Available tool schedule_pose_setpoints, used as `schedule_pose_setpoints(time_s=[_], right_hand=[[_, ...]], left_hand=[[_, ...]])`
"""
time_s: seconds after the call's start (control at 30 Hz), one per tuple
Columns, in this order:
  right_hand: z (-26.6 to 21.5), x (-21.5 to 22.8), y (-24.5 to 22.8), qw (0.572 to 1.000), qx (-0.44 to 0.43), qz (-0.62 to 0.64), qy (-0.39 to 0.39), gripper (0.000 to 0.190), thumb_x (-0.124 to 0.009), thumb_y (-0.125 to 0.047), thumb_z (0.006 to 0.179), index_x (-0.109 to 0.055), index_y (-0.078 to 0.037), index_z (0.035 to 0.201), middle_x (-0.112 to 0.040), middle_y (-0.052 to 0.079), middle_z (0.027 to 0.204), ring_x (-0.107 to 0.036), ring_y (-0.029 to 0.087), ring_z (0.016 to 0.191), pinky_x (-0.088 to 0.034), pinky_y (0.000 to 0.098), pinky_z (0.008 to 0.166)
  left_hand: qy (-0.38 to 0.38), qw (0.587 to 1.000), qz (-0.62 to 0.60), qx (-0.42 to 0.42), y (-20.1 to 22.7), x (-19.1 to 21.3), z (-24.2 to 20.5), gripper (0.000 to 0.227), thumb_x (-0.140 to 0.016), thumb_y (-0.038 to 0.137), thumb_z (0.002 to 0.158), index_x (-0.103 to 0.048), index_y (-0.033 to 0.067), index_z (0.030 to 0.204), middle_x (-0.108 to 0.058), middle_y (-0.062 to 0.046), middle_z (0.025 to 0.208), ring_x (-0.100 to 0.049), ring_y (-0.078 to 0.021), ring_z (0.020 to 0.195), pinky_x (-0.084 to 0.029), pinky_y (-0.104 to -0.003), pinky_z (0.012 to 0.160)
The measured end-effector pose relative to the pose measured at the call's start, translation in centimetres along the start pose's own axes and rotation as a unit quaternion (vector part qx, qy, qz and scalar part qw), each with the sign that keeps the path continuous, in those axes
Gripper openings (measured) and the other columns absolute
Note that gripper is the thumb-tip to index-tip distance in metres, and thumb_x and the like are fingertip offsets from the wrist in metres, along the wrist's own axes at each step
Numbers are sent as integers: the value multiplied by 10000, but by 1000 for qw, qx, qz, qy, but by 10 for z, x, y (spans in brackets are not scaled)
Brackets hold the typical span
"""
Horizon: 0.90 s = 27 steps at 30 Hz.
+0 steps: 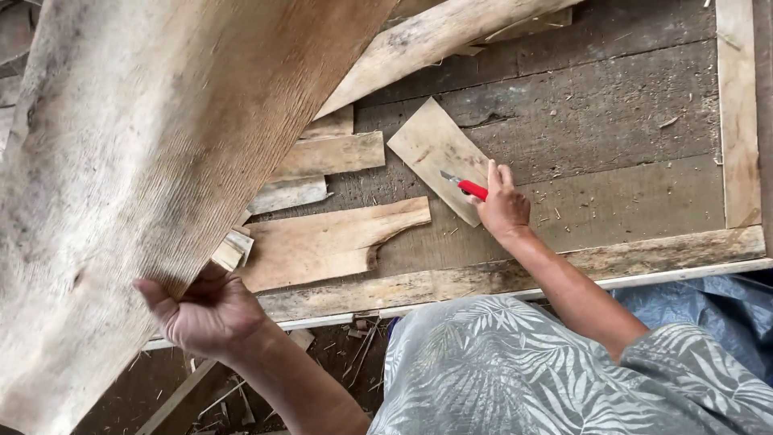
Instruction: Sorting through various wood scraps, measuring them against a frame, and trimming them to size using a utility knife.
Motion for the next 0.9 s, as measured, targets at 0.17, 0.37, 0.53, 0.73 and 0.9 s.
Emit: schedule_pose_setpoints(time_s=[0.17,0.37,0.53,0.73,0.9], right_hand=[[13,10,4,992,-90,53,-72,270,-715,-345,988,-676,-84,930,-672,99,955,-654,251,751,-548,416,596],[9,92,-3,922,-203,259,-206,232,-817,-222,886,-786,-153,1106,-695,5,822,-517,123,606,-376,304,537],[19,78,-72,848,-59,465,-250,333,-832,-279,808,-745,-63,1046,-748,17,1054,-685,109,902,-579,204,762],[-22,106,-135,778,7,582,-238,318,-694,-236,930,-737,-47,1182,-725,80,1124,-393,43,475,-342,182,391],[-24,55,-1,710,-146,688,38,191,-742,-236,882,-729,-133,1042,-780,53,935,-556,87,466,-442,211,403]], left_hand=[[-12,1000,-4,13,1,-5,-4,191,-754,83,937,-726,-34,1085,-752,-271,1067,-748,-447,1018,-658,-554,949],[-12,998,58,-29,22,-7,-13,178,-825,45,872,-780,-44,1019,-779,-239,1026,-780,-387,973,-675,-505,927],[0,992,126,-17,23,-6,-9,411,-836,87,799,-748,-64,1171,-780,-223,1112,-773,-309,1038,-671,-426,935],[-17,983,164,77,-33,24,5,360,-773,121,869,-763,2,1209,-760,-218,1228,-740,-335,1203,-631,-480,1057],[-66,954,258,136,-103,102,10,289,-614,331,985,-787,169,1151,-784,-74,1180,-747,-209,1165,-541,-466,1186]])
Point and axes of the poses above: each hand's wrist, its own z-axis towards the middle knuckle, its own x-axis out of the back of the hand, y = z × x, the point moved 4 cm from there along z, towards the middle knuckle
